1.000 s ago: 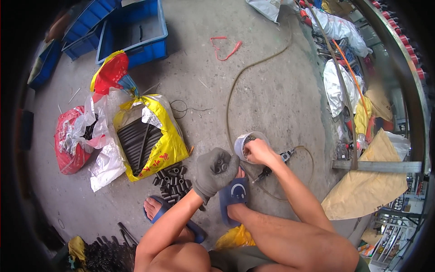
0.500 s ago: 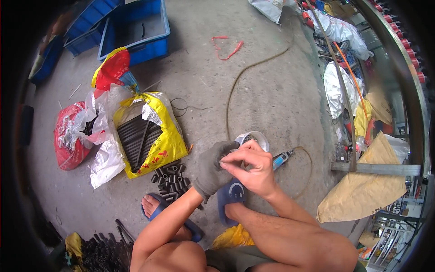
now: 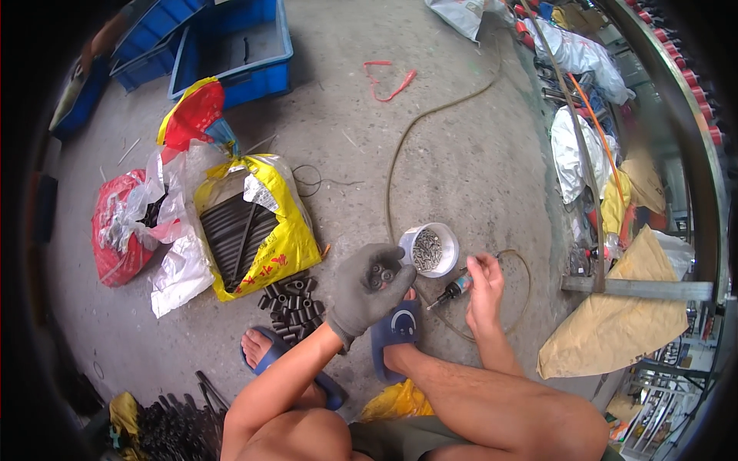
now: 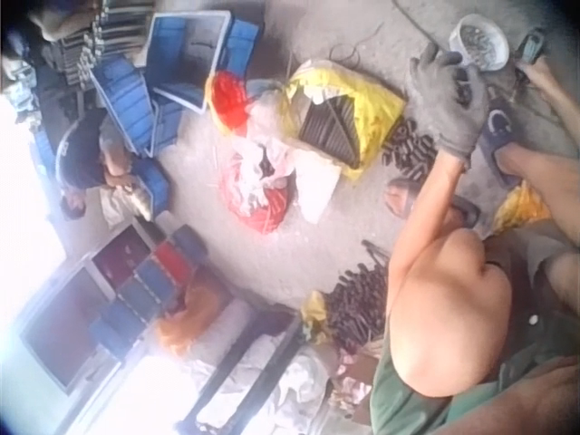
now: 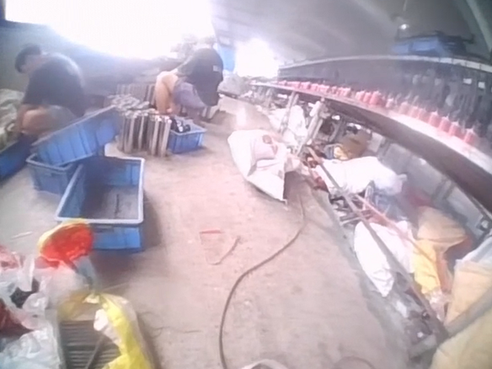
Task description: The person assembles small metal components by placing silver-colored rings into a black three-holed bracket and then using a pneumatic tool to secure them.
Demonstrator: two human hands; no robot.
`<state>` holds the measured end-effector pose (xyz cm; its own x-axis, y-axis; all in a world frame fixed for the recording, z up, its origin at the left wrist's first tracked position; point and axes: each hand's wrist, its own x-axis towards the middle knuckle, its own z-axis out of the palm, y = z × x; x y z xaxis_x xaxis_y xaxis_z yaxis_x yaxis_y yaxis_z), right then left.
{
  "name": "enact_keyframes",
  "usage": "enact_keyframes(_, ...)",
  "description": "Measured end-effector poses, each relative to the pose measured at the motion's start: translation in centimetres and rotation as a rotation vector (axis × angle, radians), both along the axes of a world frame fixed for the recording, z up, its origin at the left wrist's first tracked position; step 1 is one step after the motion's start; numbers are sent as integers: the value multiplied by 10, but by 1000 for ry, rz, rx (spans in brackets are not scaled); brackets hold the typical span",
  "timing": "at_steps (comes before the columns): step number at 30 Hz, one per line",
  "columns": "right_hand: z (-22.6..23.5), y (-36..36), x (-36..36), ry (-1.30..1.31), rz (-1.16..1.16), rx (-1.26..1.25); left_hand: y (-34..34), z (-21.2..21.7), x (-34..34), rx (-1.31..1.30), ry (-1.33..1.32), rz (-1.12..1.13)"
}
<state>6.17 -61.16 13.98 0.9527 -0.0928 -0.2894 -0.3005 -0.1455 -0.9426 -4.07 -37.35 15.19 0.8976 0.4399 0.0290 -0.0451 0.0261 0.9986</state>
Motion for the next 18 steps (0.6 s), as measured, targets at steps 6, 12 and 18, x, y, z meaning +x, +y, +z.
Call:
enact_keyframes(6, -97, -97, 7, 501, 49, -358, 5, 7, 1, 285, -202, 89)
enact_keyframes(12, -112, -66, 20, 439, -99, -381, 5, 16, 13, 372, -225, 43)
enact_keyframes(18, -56, -62, 42, 814, -224, 1209, 7, 18, 13, 130, -10, -40)
